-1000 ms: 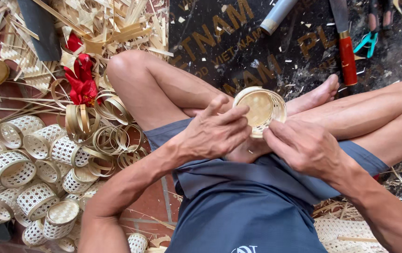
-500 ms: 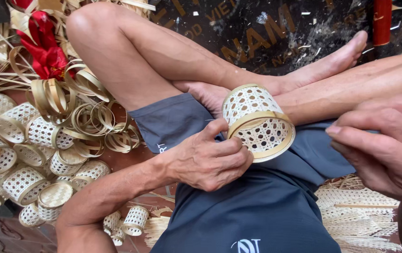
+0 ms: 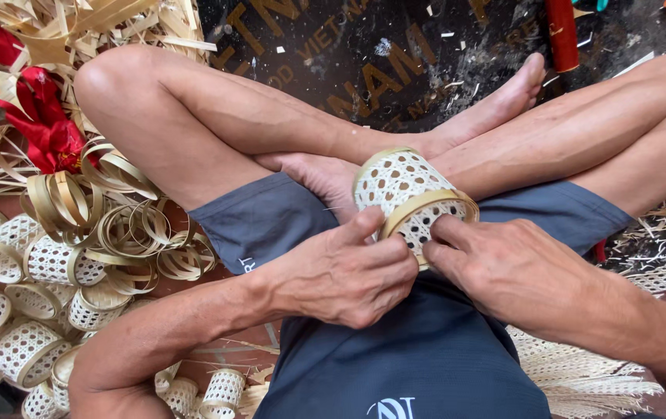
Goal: The person sits on the floor assembling small woven bamboo baskets. They bend and fit thin bamboo strips around the basket rims, press the strips into place, and apply glue from a squeeze bottle to secure the rim of a basket.
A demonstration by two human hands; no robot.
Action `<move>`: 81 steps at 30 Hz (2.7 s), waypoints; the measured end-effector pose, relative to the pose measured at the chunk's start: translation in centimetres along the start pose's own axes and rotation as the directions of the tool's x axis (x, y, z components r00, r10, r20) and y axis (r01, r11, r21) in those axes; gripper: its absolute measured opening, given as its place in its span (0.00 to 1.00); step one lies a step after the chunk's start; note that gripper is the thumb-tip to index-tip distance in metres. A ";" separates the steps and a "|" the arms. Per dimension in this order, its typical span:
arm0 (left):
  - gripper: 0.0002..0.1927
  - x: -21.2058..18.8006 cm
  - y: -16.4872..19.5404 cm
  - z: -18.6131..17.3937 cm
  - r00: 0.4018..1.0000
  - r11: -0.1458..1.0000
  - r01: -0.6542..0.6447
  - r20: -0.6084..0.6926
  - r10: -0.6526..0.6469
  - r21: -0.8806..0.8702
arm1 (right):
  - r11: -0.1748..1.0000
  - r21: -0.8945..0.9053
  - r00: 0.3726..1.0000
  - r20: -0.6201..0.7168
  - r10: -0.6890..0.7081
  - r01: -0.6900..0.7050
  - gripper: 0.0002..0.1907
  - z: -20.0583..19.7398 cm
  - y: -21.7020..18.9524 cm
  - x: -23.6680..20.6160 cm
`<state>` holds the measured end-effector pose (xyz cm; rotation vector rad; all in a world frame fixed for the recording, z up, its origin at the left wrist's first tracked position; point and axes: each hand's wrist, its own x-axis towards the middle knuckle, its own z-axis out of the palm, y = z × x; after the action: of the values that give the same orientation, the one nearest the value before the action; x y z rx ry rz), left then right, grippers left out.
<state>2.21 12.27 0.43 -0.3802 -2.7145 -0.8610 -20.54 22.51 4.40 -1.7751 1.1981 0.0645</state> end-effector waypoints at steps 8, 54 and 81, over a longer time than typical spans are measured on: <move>0.15 0.6 -1.4 1.2 0.996 0.995 0.076 -0.037 -0.078 -0.060 | 0.994 0.042 0.967 -0.239 -0.088 0.101 0.07 0.7 1.8 -0.4; 0.08 1.0 -2.7 -0.2 0.982 0.976 0.191 0.012 -0.191 -0.101 | 0.907 -0.374 0.843 -0.409 -0.349 0.194 0.12 0.2 2.1 -0.3; 0.08 -0.8 -1.0 0.8 0.977 0.991 0.082 -0.187 -0.100 -0.104 | 0.797 -0.519 0.701 -0.442 -0.560 0.309 0.11 2.9 3.9 -0.7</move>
<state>2.48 11.89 -0.99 -0.1815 -2.5357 -1.0001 -22.54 24.85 0.65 -2.5445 1.1694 -0.6072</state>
